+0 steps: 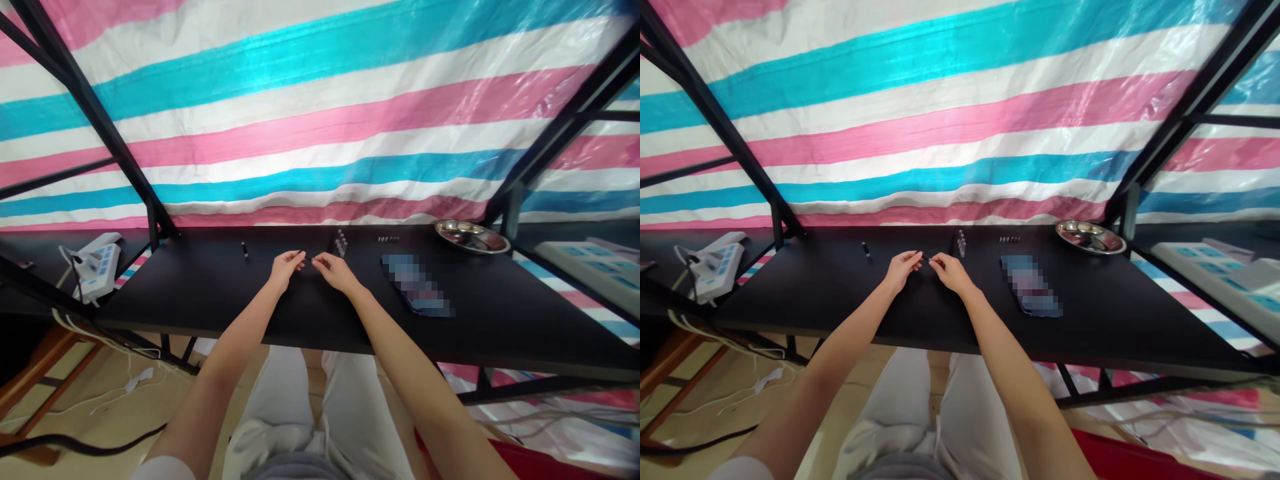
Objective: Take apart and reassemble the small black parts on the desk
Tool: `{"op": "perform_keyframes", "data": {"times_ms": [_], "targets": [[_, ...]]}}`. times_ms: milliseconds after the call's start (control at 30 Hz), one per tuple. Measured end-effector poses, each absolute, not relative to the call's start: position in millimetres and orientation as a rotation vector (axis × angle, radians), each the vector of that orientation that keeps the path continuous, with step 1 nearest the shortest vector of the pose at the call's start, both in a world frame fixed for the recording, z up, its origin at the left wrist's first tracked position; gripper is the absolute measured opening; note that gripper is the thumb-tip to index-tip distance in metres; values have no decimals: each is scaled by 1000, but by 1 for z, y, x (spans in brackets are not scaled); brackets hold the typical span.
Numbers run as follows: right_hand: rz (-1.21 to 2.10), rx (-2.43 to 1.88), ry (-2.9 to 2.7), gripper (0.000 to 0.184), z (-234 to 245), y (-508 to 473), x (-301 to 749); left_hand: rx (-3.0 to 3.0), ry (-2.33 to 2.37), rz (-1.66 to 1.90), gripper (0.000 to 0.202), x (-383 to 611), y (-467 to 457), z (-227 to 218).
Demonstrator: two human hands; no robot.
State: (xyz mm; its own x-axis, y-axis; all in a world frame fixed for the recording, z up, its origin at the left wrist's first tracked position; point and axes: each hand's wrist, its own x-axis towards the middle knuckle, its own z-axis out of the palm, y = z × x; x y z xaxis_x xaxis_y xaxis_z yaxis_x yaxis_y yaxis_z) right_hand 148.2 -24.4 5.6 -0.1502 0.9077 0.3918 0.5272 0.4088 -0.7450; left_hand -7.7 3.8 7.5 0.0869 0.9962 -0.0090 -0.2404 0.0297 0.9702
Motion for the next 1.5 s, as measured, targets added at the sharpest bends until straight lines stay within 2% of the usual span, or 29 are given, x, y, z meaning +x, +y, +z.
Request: {"op": "perform_keyframes", "data": {"times_ms": [633,933,1233,1500], "targets": [[407,-1226,-1885,22,0,-21,152,1104,1055,1278,33,-8,3,10],[418,-1532,-1808,9,3,-19,165,1184,1219,1493,26,-15,6,10],[328,-1892,-1482,9,2,-16,192,1212,1226,1429,26,-14,4,10],[224,-2016,-1484,13,-8,-9,194,1498,1280,1331,22,-12,1,4]]}}
